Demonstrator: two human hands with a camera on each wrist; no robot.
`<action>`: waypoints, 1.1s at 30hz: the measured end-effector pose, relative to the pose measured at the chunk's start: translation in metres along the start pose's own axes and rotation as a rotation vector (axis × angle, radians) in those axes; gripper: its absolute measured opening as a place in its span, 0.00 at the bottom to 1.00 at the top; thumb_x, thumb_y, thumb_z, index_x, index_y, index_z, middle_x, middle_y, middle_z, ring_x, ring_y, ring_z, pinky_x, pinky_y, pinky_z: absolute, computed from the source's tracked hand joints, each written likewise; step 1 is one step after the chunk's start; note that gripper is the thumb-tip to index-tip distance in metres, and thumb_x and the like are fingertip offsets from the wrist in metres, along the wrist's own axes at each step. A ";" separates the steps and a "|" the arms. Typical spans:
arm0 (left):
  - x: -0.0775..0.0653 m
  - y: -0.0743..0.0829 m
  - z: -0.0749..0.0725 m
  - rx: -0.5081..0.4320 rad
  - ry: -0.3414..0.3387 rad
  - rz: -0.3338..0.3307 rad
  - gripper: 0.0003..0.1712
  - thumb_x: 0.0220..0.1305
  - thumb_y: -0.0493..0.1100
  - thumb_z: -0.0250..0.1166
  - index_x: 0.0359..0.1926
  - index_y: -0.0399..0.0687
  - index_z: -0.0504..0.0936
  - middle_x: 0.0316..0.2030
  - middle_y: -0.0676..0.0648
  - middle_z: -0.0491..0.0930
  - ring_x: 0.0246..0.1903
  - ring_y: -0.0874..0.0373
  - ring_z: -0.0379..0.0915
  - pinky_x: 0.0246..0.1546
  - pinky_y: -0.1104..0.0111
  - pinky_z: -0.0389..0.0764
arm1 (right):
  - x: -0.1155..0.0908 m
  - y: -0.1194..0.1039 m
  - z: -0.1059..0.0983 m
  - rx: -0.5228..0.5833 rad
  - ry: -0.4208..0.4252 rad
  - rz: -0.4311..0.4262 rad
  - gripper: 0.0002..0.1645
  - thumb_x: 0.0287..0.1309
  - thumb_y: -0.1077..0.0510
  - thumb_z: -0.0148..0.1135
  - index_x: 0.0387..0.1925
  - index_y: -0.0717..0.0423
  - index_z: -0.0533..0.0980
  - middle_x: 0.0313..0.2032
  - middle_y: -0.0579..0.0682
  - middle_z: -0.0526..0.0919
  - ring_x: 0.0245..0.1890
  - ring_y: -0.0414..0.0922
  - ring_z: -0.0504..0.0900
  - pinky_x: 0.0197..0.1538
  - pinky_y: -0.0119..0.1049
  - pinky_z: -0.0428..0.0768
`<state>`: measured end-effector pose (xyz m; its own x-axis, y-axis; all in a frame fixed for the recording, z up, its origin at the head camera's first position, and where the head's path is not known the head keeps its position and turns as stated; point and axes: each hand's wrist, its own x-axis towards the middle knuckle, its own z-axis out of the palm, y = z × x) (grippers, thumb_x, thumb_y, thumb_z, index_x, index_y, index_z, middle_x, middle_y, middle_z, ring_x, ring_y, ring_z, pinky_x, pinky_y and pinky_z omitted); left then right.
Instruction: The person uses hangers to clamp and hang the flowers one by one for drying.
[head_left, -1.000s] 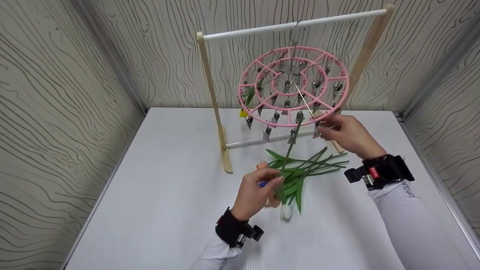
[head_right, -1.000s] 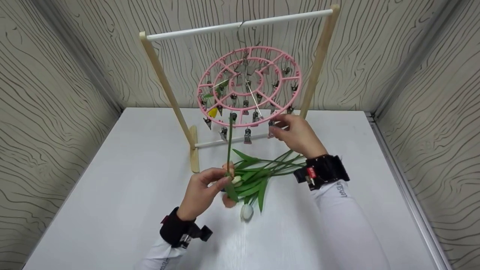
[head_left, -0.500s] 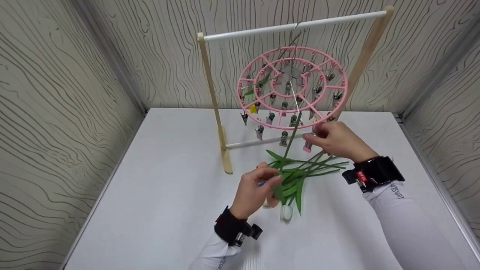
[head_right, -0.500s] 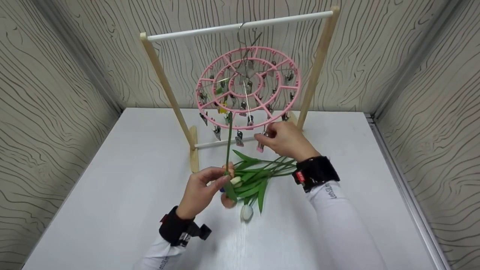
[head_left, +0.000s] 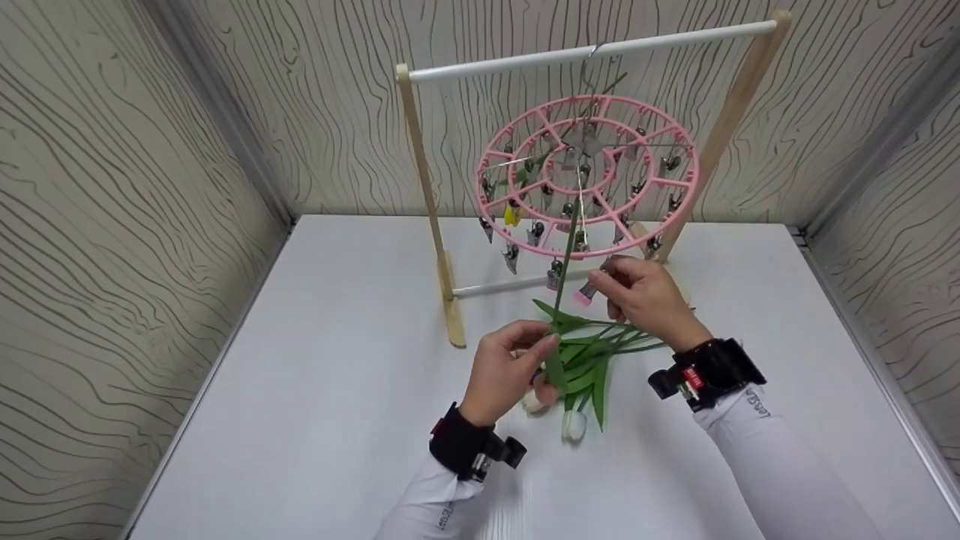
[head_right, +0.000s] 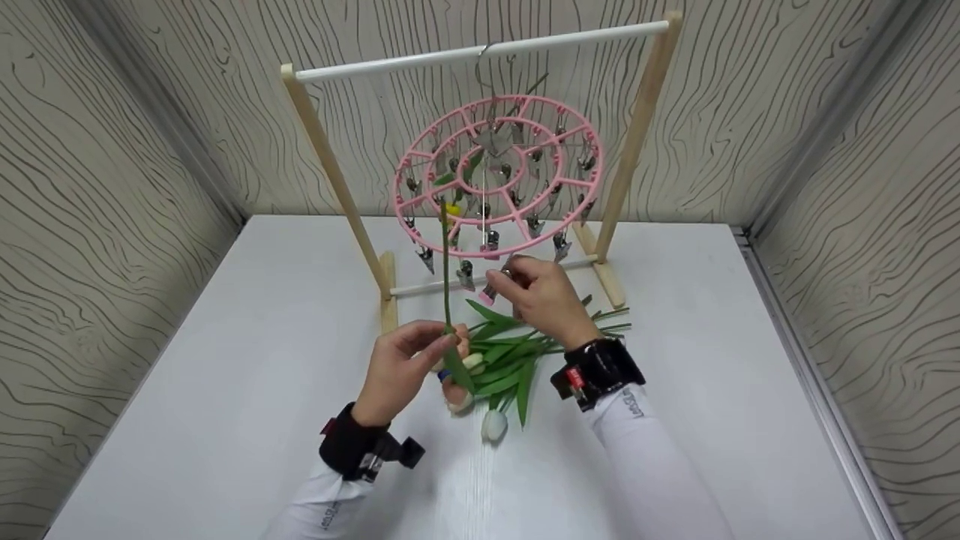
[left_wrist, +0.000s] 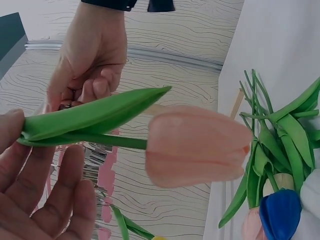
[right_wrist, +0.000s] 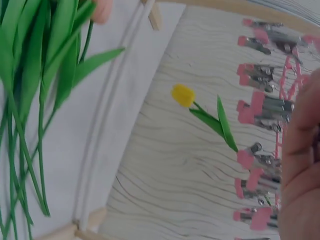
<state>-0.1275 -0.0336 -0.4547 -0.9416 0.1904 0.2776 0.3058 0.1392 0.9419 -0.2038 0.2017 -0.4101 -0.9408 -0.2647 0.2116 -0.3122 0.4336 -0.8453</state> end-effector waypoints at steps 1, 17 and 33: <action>0.001 0.001 0.000 -0.004 0.000 -0.003 0.12 0.74 0.45 0.68 0.50 0.43 0.89 0.45 0.43 0.91 0.43 0.56 0.87 0.47 0.70 0.84 | -0.001 0.001 0.004 0.030 0.032 -0.021 0.15 0.76 0.55 0.62 0.33 0.62 0.80 0.18 0.50 0.79 0.16 0.40 0.78 0.22 0.31 0.78; 0.029 0.007 0.015 -0.188 0.093 -0.056 0.12 0.72 0.41 0.69 0.50 0.36 0.88 0.44 0.36 0.90 0.38 0.67 0.84 0.44 0.73 0.84 | -0.014 -0.008 0.046 0.464 0.310 -0.338 0.16 0.79 0.65 0.53 0.34 0.75 0.75 0.21 0.45 0.76 0.23 0.37 0.84 0.28 0.30 0.84; 0.034 0.012 0.019 -0.257 0.110 -0.048 0.12 0.73 0.39 0.68 0.51 0.33 0.87 0.45 0.34 0.89 0.38 0.68 0.83 0.42 0.74 0.83 | -0.015 -0.012 0.059 0.577 0.334 -0.362 0.19 0.80 0.61 0.53 0.36 0.76 0.73 0.23 0.45 0.78 0.24 0.39 0.82 0.30 0.32 0.83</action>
<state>-0.1534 -0.0066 -0.4377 -0.9682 0.0808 0.2369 0.2278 -0.1077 0.9677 -0.1783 0.1497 -0.4316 -0.8114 0.0101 0.5845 -0.5770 -0.1741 -0.7980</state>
